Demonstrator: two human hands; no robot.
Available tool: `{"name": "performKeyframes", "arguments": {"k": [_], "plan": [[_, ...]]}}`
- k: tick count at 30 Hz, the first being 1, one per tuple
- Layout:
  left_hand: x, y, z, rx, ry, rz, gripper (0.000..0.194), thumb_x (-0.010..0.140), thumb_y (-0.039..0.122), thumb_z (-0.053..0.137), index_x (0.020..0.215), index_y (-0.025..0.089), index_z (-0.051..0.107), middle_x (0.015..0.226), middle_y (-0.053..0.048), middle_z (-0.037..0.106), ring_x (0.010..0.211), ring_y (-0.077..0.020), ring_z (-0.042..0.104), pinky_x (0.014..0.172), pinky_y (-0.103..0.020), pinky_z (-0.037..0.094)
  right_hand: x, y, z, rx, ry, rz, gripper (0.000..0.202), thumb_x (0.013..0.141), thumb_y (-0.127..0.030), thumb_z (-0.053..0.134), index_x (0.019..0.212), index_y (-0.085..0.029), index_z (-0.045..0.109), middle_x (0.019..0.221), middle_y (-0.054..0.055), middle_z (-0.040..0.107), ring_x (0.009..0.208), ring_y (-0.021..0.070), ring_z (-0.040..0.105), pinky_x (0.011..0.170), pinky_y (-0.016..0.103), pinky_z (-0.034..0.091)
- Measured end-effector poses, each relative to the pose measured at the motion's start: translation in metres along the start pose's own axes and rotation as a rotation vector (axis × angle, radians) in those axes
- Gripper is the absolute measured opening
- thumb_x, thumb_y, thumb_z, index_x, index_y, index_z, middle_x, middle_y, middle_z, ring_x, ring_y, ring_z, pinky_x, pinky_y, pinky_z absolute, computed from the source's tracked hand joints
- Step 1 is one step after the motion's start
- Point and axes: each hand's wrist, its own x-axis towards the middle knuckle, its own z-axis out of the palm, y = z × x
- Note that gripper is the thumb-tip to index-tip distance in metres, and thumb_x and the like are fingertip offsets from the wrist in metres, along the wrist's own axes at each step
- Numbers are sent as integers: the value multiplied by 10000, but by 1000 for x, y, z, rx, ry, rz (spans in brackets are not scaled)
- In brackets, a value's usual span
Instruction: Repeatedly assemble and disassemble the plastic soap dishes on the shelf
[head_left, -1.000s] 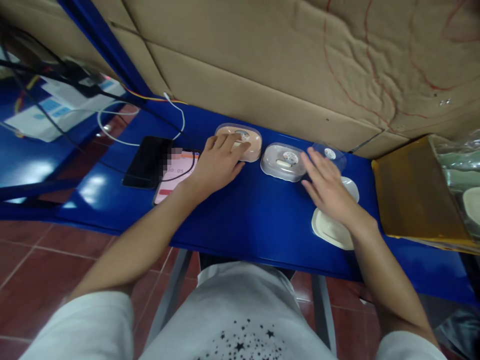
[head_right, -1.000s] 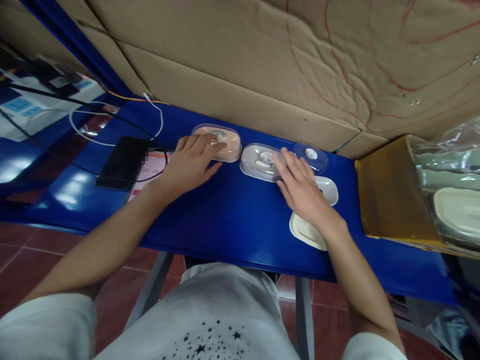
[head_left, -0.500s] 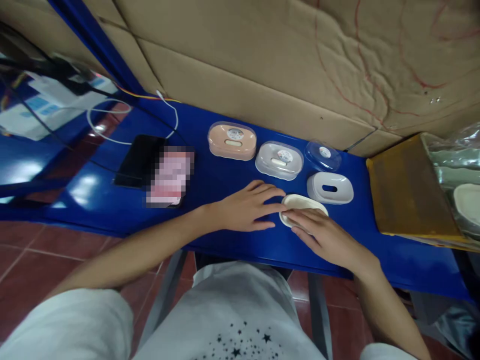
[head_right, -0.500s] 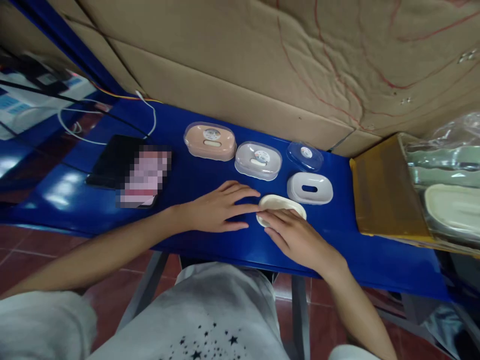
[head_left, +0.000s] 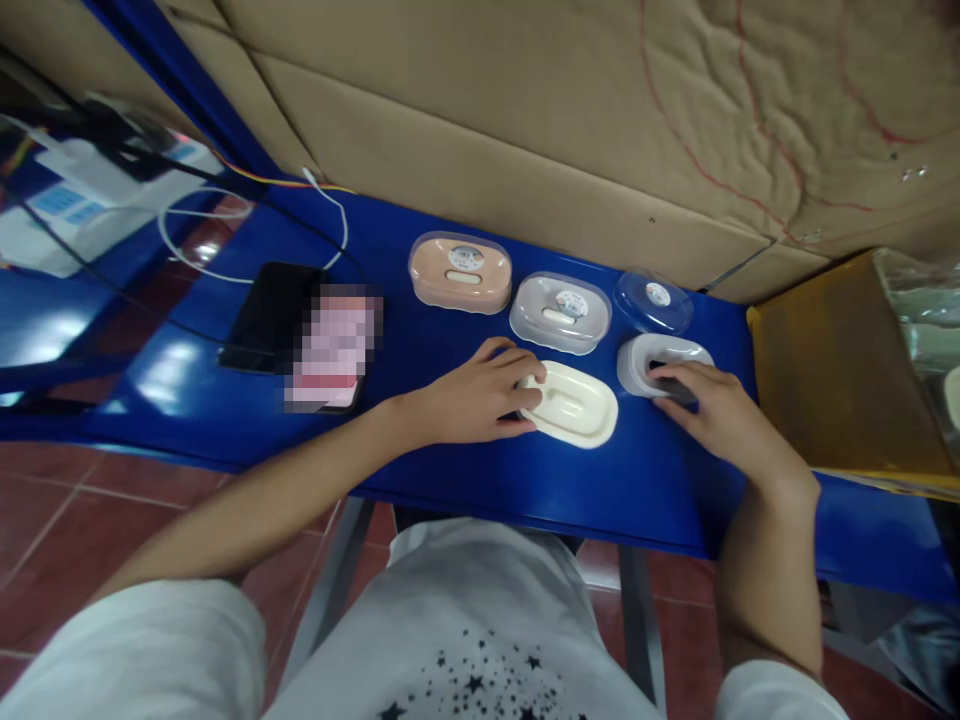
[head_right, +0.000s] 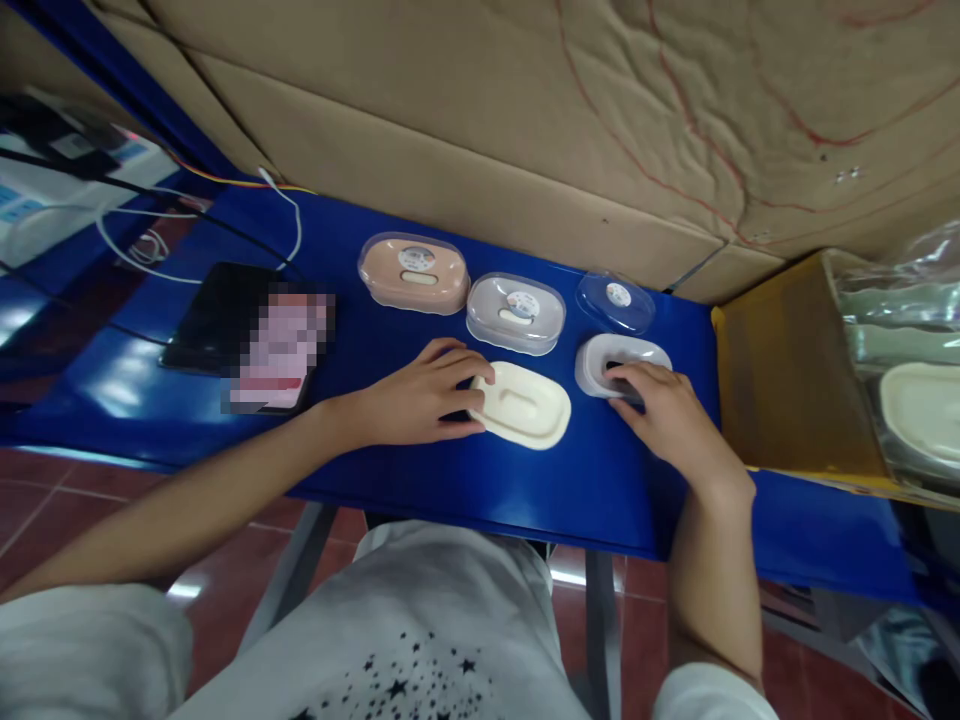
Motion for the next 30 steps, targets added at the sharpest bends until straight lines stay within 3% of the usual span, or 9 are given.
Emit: {"name": "performKeyframes", "arguments": {"k": [3, 7, 10, 18, 23, 30], "plan": [[0, -2, -4, 2, -23, -49, 196, 1010, 377, 751, 1062, 191, 724, 1398, -148, 664, 1293, -330, 628, 1160, -514, 413, 7, -17, 5, 5, 48, -63, 275, 1051, -374, 658, 1304, -276, 696, 1305, 93, 787, 1223, 334, 740, 1046, 535, 573], [-1, -4, -9, 1, -80, -204, 649, 911, 489, 850, 1429, 185, 606, 1581, -213, 530, 1442, -420, 528, 1197, -568, 401, 13, -49, 9, 4, 172, -144, 296, 1076, -345, 634, 1355, -264, 688, 1316, 100, 793, 1205, 314, 752, 1026, 509, 574], [-1, -8, -12, -61, -108, -305, 828, 893, 498, 860, 1558, 184, 478, 1616, -222, 486, 1491, -436, 488, 1216, -599, 396, 16, -66, 16, 20, 236, -224, 298, 1064, -291, 657, 1358, -253, 686, 1273, 100, 806, 1152, 301, 770, 970, 479, 585], [-4, -11, -2, -404, 33, -251, 1184, 809, 422, 939, 1722, 342, 190, 1694, -195, 369, 1569, -431, 405, 1274, -654, 371, 22, -88, 36, 123, 346, -341, 362, 1010, -202, 720, 1368, -247, 694, 1199, 101, 817, 1076, 271, 781, 930, 446, 618], [-9, -16, -4, -625, 33, -206, 1254, 789, 498, 950, 1746, 383, 147, 1768, -150, 296, 1617, -436, 352, 1317, -642, 340, 23, -101, 46, 89, 341, -426, 346, 1005, -204, 732, 1347, -238, 699, 1178, 83, 822, 1038, 242, 783, 901, 418, 624], [-11, -15, -10, -635, -8, -168, 1103, 888, 344, 855, 1749, 390, 168, 1753, -119, 368, 1609, -355, 404, 1315, -547, 358, 23, -117, 59, 45, 298, -499, 364, 1025, -201, 700, 1388, -229, 685, 1194, 78, 812, 1108, 243, 763, 937, 409, 611]]}}
